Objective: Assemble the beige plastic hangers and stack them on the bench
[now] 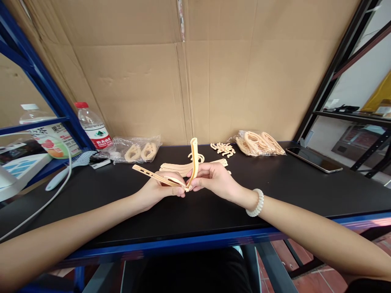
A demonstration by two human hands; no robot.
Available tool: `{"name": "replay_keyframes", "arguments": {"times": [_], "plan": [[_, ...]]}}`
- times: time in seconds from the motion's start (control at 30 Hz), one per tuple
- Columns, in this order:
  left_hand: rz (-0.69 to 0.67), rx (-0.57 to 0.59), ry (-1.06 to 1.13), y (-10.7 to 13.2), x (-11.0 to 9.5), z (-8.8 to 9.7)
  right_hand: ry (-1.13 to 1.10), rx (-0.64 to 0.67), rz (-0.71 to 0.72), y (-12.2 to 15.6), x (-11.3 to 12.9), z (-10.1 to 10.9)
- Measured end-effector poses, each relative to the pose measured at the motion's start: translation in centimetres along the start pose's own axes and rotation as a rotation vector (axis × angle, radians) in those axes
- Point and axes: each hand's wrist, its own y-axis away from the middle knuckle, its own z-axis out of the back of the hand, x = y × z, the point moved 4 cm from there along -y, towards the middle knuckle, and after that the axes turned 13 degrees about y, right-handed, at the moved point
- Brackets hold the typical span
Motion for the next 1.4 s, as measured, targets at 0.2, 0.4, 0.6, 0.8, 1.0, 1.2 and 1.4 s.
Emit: {"name": "replay_keyframes", "arguments": {"times": [0.2, 0.4, 0.6, 0.8, 1.0, 1.2, 1.4], "plan": [[0.016, -0.004, 0.025, 0.1, 0.2, 0.0, -0.035, 0.015, -0.048, 0.0, -0.3, 0.0], [0.017, 0.001, 0.032, 0.0, 0.3, 0.0, -0.027, 0.019, -0.055, 0.2, -0.4, -0.1], [0.004, -0.051, 0.09, 0.1, 0.5, -0.1, 0.012, -0.014, 0.001, 0.2, 0.0, -0.1], [-0.05, -0.118, 0.112, 0.2, 0.5, -0.3, 0.036, -0.073, 0.048, 0.4, 0.2, -0.3], [-0.089, -0.16, 0.11, 0.2, 0.2, -0.6, 0.063, -0.185, 0.09, 0.5, 0.4, -0.6], [-0.093, -0.189, 0.109, 0.5, 0.0, -1.0, 0.053, -0.214, 0.095, 0.5, 0.4, -0.8], [-0.07, -0.239, 0.115, 0.7, -0.4, -1.6, 0.07, -0.248, 0.098, 0.7, 0.8, -0.8]]}}
